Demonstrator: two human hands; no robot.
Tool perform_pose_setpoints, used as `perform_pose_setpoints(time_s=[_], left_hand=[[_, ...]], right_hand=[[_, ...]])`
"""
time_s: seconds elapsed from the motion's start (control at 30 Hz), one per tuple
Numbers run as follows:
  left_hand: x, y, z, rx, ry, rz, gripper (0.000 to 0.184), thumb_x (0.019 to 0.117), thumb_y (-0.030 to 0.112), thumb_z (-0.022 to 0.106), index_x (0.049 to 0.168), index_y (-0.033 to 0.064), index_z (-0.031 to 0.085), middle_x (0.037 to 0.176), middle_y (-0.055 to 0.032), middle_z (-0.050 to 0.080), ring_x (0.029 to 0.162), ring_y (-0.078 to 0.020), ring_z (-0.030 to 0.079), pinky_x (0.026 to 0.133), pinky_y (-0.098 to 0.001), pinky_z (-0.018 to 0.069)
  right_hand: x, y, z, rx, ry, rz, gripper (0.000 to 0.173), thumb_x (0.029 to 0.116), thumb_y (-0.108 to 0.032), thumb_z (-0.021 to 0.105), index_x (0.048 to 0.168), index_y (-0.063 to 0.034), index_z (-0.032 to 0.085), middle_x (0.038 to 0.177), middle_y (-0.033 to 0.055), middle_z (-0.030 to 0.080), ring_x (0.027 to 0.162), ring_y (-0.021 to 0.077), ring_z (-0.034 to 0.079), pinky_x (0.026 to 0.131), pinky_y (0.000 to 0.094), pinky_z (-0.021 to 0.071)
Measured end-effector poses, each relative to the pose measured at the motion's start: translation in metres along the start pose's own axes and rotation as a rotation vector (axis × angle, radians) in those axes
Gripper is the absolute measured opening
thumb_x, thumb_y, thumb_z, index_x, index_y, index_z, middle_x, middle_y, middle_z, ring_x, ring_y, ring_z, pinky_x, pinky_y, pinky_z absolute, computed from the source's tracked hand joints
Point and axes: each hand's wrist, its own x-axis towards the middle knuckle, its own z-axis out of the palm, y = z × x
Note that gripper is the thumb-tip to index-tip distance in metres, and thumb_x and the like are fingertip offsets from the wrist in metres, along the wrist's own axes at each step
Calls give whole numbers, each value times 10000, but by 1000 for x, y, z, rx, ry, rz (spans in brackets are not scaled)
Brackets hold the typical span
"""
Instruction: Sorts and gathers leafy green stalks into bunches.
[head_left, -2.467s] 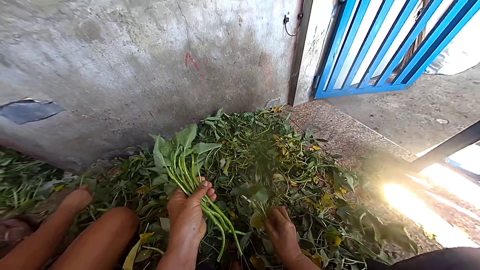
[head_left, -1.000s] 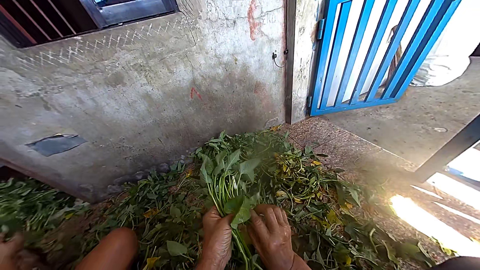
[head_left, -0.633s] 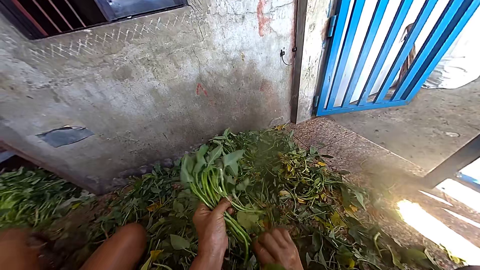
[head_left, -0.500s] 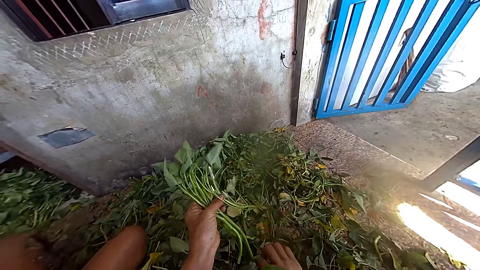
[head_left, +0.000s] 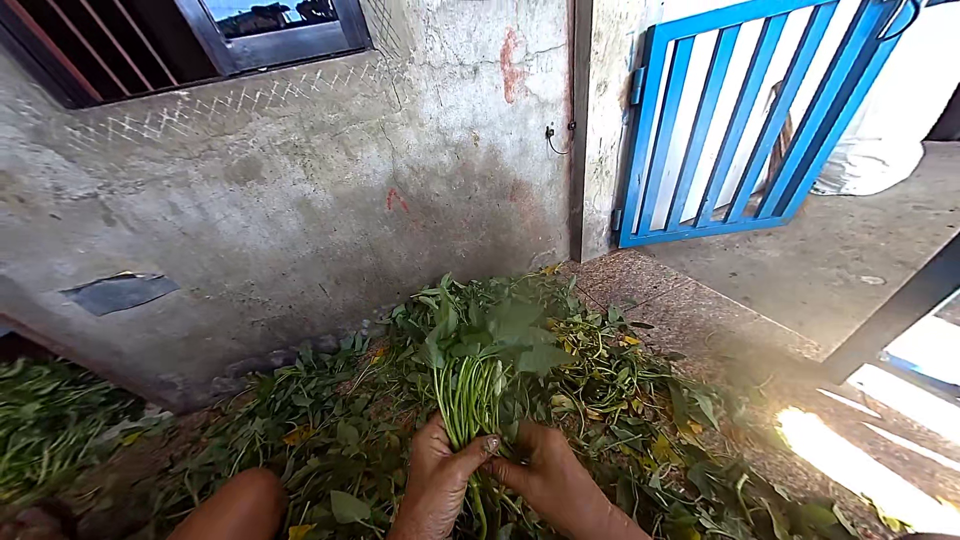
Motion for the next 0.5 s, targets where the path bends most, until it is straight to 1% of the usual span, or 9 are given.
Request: perform_pose_setpoints(time_s=[0.03, 0.07, 0.1, 0.17, 0.2, 0.27, 0.37, 0.43, 0.5], left_hand=[[1, -1, 1, 7, 14, 1, 353, 752, -137, 748, 1084, -102, 635, 919, -171, 738, 821, -215, 734, 774, -349, 632], [1, -2, 2, 14, 32, -2, 347, 752, -138, 743, 1080, -103, 637, 917, -171, 736, 816, -215, 733, 770, -346, 633], [1, -3, 3, 17, 50, -10, 337, 756, -134, 741, 1073, -104, 633, 905, -175, 734, 793, -220, 731, 744, -344, 633], [2, -4, 5, 13, 70, -34, 333, 767, -131, 733, 1079, -107, 621, 890, -182, 727, 756, -229, 725, 704, -342, 632], [2, -5, 6, 8, 78, -43, 327, 772, -128, 730, 1079, -108, 617, 881, -187, 724, 731, -235, 720, 678, -344, 630], [3, -4, 7, 1, 88, -57, 315, 787, -129, 726, 1078, -108, 609, 875, -191, 721, 700, -240, 712, 642, -340, 625], [2, -2, 8, -6, 82, -63, 324, 791, -133, 726, 1087, -104, 596, 879, -191, 720, 694, -241, 713, 623, -334, 626], [3, -2, 8, -5, 81, -62, 317, 794, -126, 722, 1083, -109, 595, 880, -196, 716, 687, -243, 706, 621, -336, 623], [3, -3, 10, -1, 115, -56, 297, 791, -135, 713, 1064, -111, 599, 857, -190, 711, 667, -235, 699, 607, -326, 618]], right_hand=[[-3, 3, 6, 194, 56, -16, 251, 924, -273, 756, 1050, -60, 719, 900, 19, 746, 811, 118, 721, 766, 337, 621], [-5, 2, 11, 354, 109, -31, 197, 939, -163, 733, 1082, -30, 714, 919, 36, 759, 808, 124, 731, 759, 317, 629], [-8, 1, 16, 460, 159, -38, 187, 945, -88, 705, 1111, -1, 702, 941, 56, 764, 815, 137, 737, 760, 310, 634], [-11, 0, 22, 552, 245, -32, 190, 947, -23, 668, 1130, 28, 682, 956, 70, 760, 821, 142, 733, 765, 299, 627], [-13, -1, 24, 604, 273, 0, 188, 948, -2, 650, 1131, 39, 663, 961, 84, 754, 833, 153, 731, 782, 308, 625], [-11, -4, 24, 752, 316, 127, 157, 944, 14, 619, 1095, 49, 641, 968, 126, 735, 862, 190, 728, 816, 340, 625], [-5, -4, 21, 939, 349, 330, 116, 938, -31, 624, 1029, 39, 637, 949, 145, 712, 871, 210, 708, 809, 374, 609], [-4, 0, 18, 914, 277, 356, 118, 969, -83, 614, 1027, 20, 623, 926, 132, 717, 862, 190, 714, 806, 365, 609], [-5, 5, 15, 733, 177, 371, 151, 998, -167, 573, 1031, -27, 618, 868, 75, 691, 790, 141, 683, 744, 320, 584]])
